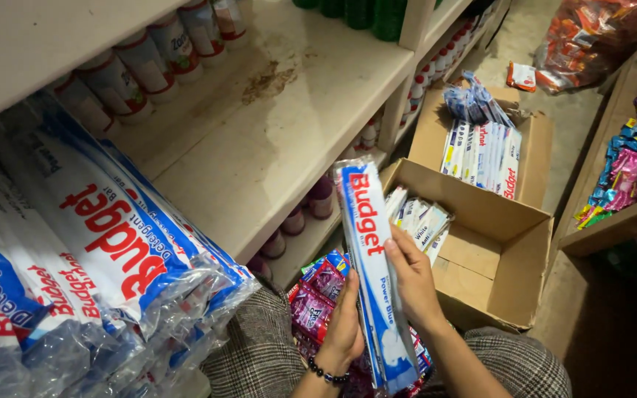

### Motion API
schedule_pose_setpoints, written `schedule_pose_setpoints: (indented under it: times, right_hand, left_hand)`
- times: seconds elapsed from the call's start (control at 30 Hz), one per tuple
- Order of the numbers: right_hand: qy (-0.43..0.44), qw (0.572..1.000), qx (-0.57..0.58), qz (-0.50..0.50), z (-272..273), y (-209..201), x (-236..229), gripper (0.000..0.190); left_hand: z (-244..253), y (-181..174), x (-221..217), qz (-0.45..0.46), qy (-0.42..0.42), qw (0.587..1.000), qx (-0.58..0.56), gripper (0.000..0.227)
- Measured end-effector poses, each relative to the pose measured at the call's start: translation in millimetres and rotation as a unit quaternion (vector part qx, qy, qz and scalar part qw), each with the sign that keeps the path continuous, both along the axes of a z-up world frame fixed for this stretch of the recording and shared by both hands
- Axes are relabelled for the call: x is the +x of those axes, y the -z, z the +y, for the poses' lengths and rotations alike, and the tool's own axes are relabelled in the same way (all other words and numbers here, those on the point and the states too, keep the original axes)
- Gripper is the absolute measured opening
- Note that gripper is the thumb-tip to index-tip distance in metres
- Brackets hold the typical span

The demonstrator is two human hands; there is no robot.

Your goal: The person sits on the floor and repeatedly takes packages of Budget detergent from a cardboard box. They place the detergent packages onto a shelf next to other similar items. The person also handles and arranges other colorful packaged goods on their lap.

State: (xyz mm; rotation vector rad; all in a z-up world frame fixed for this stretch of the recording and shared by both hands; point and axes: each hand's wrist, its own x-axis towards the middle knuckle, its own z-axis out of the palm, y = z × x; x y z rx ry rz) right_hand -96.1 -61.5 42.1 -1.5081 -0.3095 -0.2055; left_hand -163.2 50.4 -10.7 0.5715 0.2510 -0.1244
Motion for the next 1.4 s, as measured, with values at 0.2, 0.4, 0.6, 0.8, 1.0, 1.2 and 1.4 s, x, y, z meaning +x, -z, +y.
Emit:
schedule_pose_setpoints:
  times: [0.2,0.4,0.6,0.8,1.0,1.2,1.4]
  right_hand:
    - [-0.045,0.976,0.08,0.198,10.6,1.9,-8.7,0.046]
    - [-0.033,0.988,0.026,0.147,-6.4,-25.7,3.6,0.053]
    - [-0.087,0.961,0.191,0.178,-49.9,-28.5,23.8,0.032]
    - [-0.011,0.961,0.23,0.156,-62.2,-51.5,12.9,0.015]
    - [0.081,0.959,0.253,0.094,-95.6,-59.2,23.7,0.016]
    - [0.117,0.931,0.344,-0.042,-120.1,-56.4,27.2,0.009]
    - [0.175,0.927,0.331,-0.019,-76.7,-64.3,11.0,0.012]
  left_hand:
    - [-1.7,-8.4,-4.7,-0.004,-0.023,0.999,0.022,0.055]
    - [8.6,-22.3,-10.1,-0.097,0.021,0.959,0.265,0.056]
    - [-4.5,-24.7,-23.6,-0.14,0.176,0.927,0.3,0.058]
    - [-11.9,-26.4,-27.9,-0.164,0.219,0.91,0.31,0.065]
    - [7.0,23.2,-41.7,-0.211,0.268,0.877,0.339,0.076]
    - [11.3,107.0,-43.2,-0.059,0.13,0.962,0.233,0.055]
    - [1.1,60.9,-32.0,0.092,-0.056,0.994,0.01,0.058]
